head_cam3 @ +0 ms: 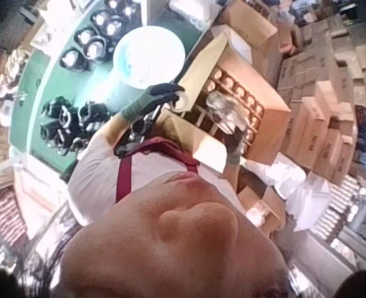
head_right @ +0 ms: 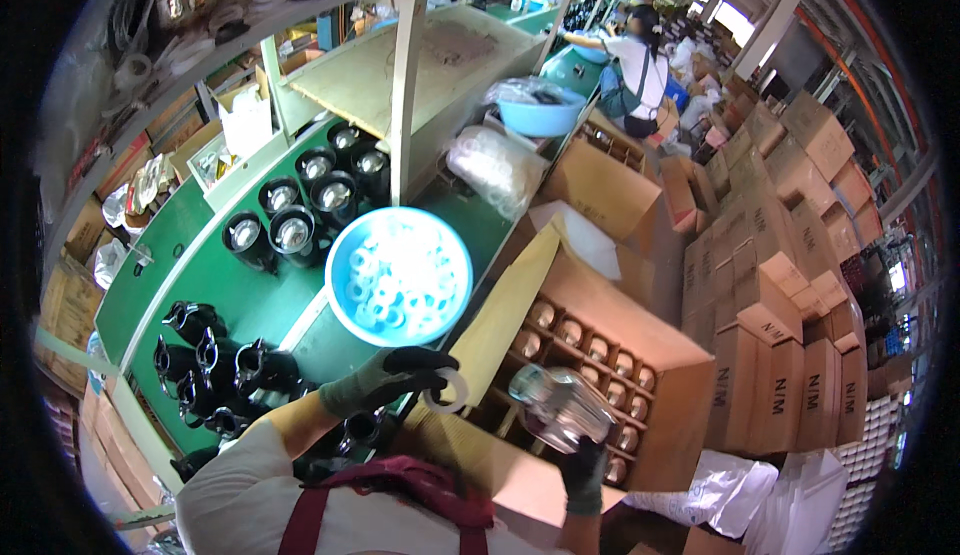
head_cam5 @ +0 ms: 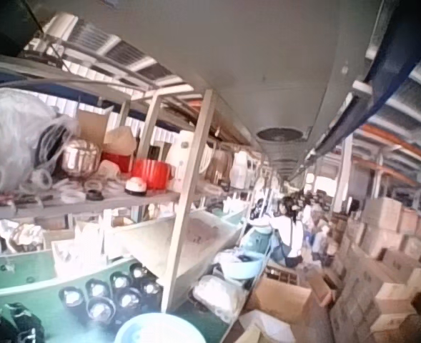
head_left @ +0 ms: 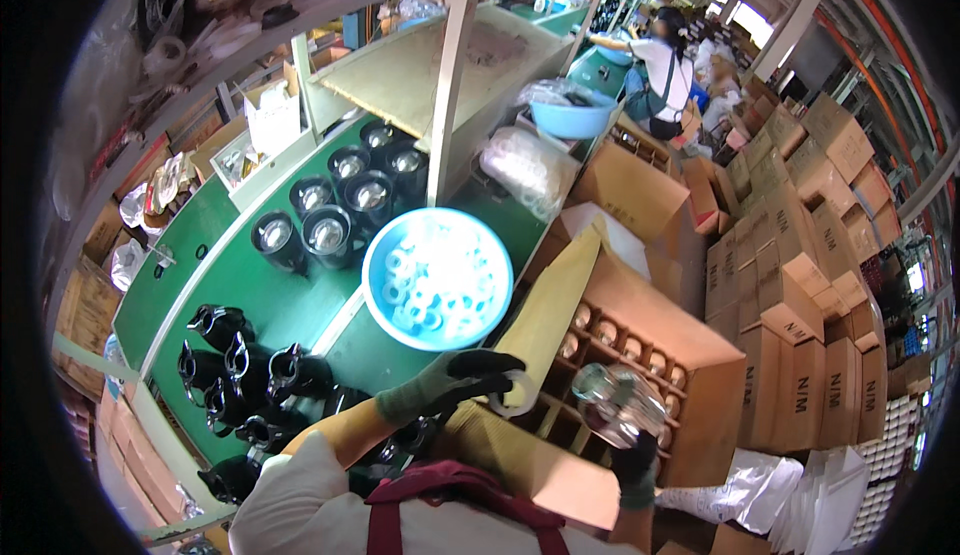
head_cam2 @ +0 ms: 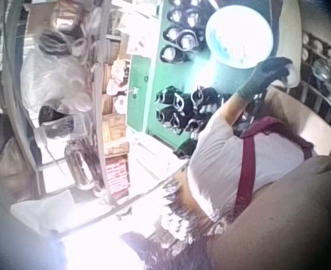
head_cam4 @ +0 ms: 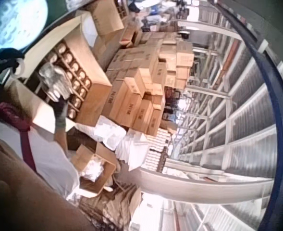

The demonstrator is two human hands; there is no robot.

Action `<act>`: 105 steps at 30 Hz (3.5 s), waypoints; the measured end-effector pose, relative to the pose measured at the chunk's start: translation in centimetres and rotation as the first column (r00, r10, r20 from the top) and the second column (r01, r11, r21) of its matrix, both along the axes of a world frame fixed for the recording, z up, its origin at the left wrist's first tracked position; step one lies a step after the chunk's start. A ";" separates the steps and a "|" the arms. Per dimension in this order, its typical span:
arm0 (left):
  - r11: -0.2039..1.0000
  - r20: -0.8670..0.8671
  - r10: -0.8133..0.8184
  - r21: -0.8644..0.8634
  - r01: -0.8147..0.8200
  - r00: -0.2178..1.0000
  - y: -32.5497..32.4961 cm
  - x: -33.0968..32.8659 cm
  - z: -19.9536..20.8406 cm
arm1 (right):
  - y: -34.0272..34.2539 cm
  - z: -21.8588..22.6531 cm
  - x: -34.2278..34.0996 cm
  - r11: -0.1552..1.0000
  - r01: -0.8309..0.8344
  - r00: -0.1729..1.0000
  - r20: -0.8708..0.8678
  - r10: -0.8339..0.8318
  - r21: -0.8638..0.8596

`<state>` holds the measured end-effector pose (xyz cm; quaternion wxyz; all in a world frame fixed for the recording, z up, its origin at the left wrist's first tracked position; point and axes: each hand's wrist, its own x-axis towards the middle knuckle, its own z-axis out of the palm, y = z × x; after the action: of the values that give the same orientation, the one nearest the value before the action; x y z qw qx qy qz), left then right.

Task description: The person unpacks black kettle bodies from plastic bags and places them on a green workbench. They then pick up each kettle, insert a metal strainer from a blue basin into the opening, and set the assembled kettle into a cardboard box. The process repeats for multiple units.

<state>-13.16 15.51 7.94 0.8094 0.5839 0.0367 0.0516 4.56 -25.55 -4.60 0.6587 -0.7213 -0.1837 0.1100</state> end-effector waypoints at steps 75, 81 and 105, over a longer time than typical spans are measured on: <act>-0.148 0.602 0.446 0.779 -0.609 0.662 1.7 -20.3 -9.0 | 26.8 2.1 -15.2 0.623 -0.281 -0.129 -0.672 0.729 0.730; 0.760 0.143 0.497 -0.548 -0.349 0.856 3.5 -19.3 4.5 | 26.2 5.7 -12.1 0.533 -0.668 0.428 -0.319 0.846 0.519; 0.860 -0.143 0.354 0.439 -0.261 0.924 7.6 -21.7 2.5 | 27.6 0.8 -6.6 0.475 -0.859 0.444 0.184 0.877 -0.191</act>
<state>-34.91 23.09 10.39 0.6402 0.7295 0.2072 0.1228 -2.06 2.10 -3.83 0.4542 -0.5558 -0.6058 0.3432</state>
